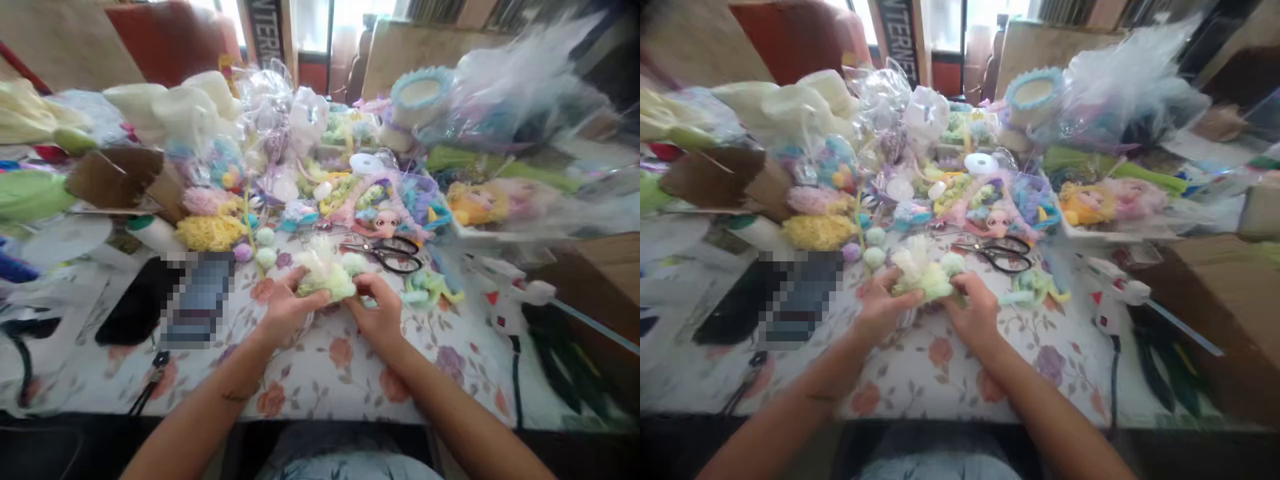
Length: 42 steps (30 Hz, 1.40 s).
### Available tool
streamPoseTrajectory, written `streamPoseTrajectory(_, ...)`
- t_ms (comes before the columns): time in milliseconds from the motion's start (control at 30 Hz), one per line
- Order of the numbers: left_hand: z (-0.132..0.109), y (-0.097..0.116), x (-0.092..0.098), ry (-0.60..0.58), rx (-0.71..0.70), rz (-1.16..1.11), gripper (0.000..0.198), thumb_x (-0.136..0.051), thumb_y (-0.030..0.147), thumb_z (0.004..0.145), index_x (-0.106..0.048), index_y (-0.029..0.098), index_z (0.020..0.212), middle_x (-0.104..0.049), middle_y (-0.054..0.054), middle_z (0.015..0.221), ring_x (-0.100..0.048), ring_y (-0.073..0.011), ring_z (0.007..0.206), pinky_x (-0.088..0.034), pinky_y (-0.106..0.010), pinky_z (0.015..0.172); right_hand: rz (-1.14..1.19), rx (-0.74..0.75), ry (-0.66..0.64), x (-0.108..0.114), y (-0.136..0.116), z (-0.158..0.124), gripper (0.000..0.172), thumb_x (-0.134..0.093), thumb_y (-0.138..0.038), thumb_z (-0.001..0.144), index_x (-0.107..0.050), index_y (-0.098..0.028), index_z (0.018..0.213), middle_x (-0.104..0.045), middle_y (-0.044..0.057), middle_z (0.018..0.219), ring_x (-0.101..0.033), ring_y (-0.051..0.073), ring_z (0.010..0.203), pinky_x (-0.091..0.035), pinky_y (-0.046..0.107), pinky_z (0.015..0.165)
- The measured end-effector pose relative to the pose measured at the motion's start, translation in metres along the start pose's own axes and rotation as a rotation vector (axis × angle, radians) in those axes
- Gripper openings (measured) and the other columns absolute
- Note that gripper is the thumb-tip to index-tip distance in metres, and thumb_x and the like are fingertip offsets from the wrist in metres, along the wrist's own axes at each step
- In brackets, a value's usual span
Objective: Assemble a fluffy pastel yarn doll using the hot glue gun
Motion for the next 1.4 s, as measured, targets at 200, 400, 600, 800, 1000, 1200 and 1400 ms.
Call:
streamPoseTrajectory(200,0.0047,0.0019,0.003,-0.055,0.052,-0.054,0.047,-0.092,0.032,0.058,-0.076,0.019,0.101,-0.079,-0.005,0.104,-0.073,-0.0207,0.089,-0.058,-0.028,0.08,0.057,-0.032,0.013,0.0057,-0.0048,0.0031,0.012,-0.073,-0.024,0.08,-0.062,-0.023,0.083,-0.067,-0.001,0.077,-0.064,0.016,0.068,-0.055,0.028,0.065)
streamPoseTrajectory(400,0.0076,0.0003,0.0054,-0.131,0.056,-0.131,0.044,-0.092,0.026,0.058,-0.075,0.022,0.098,-0.078,-0.002,0.104,-0.073,-0.0188,0.091,-0.058,-0.029,0.085,0.135,-0.108,0.011,0.0063,-0.0019,0.0036,0.013,-0.076,-0.023,0.078,-0.064,-0.023,0.084,-0.068,-0.001,0.079,-0.065,0.016,0.07,-0.056,0.029,0.067)
streamPoseTrajectory(600,0.009,0.0003,0.009,-0.13,0.035,-0.064,0.049,-0.092,0.028,0.059,-0.075,0.021,0.105,-0.077,-0.004,0.108,-0.072,-0.02,0.093,-0.058,-0.03,0.084,0.162,-0.18,0.014,0.0064,0.0,0.0029,0.014,-0.076,-0.025,0.077,-0.064,-0.023,0.083,-0.067,-0.001,0.077,-0.064,0.016,0.069,-0.056,0.03,0.067)
streamPoseTrajectory(800,0.0084,-0.001,0.0076,-0.095,0.042,-0.074,0.049,-0.093,0.028,0.058,-0.076,0.021,0.104,-0.078,-0.004,0.106,-0.073,-0.0197,0.093,-0.059,-0.03,0.085,0.163,-0.238,0.016,0.0068,0.0031,0.0014,0.014,-0.076,-0.027,0.077,-0.064,-0.023,0.082,-0.066,-0.001,0.077,-0.063,0.016,0.068,-0.055,0.031,0.067)
streamPoseTrajectory(1000,0.0099,-0.0008,0.007,-0.162,0.009,-0.049,0.048,-0.09,0.033,0.065,-0.076,0.022,0.11,-0.078,-0.004,0.107,-0.072,-0.0235,0.1,-0.059,-0.032,0.088,0.169,-0.259,0.026,0.0064,0.0033,0.0023,0.017,-0.08,-0.029,0.075,-0.065,-0.023,0.083,-0.067,-0.001,0.076,-0.063,0.016,0.069,-0.055,0.03,0.067)
streamPoseTrajectory(1200,0.0093,0.004,0.0078,-0.197,-0.008,-0.06,0.046,-0.089,0.031,0.066,-0.077,0.024,0.111,-0.078,-0.004,0.11,-0.072,-0.0249,0.104,-0.058,-0.033,0.09,0.185,-0.246,0.026,0.006,0.0032,0.0022,0.017,-0.079,-0.028,0.075,-0.065,-0.023,0.083,-0.067,-0.001,0.076,-0.063,0.016,0.069,-0.055,0.03,0.067)
streamPoseTrajectory(1400,0.0101,0.0006,0.0101,-0.192,0.019,-0.098,0.05,-0.092,0.026,0.061,-0.077,0.024,0.109,-0.078,-0.004,0.11,-0.072,-0.0244,0.1,-0.057,-0.034,0.09,0.181,-0.258,0.022,0.0059,0.0043,0.0021,0.016,-0.078,-0.028,0.075,-0.064,-0.023,0.082,-0.068,-0.001,0.077,-0.064,0.016,0.068,-0.055,0.031,0.067)
Point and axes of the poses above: each hand's wrist, its own z-axis towards the middle knuckle, its own x-axis out of the back of the hand, y = z × x, the point moved 5 cm from there along z, towards the middle knuckle
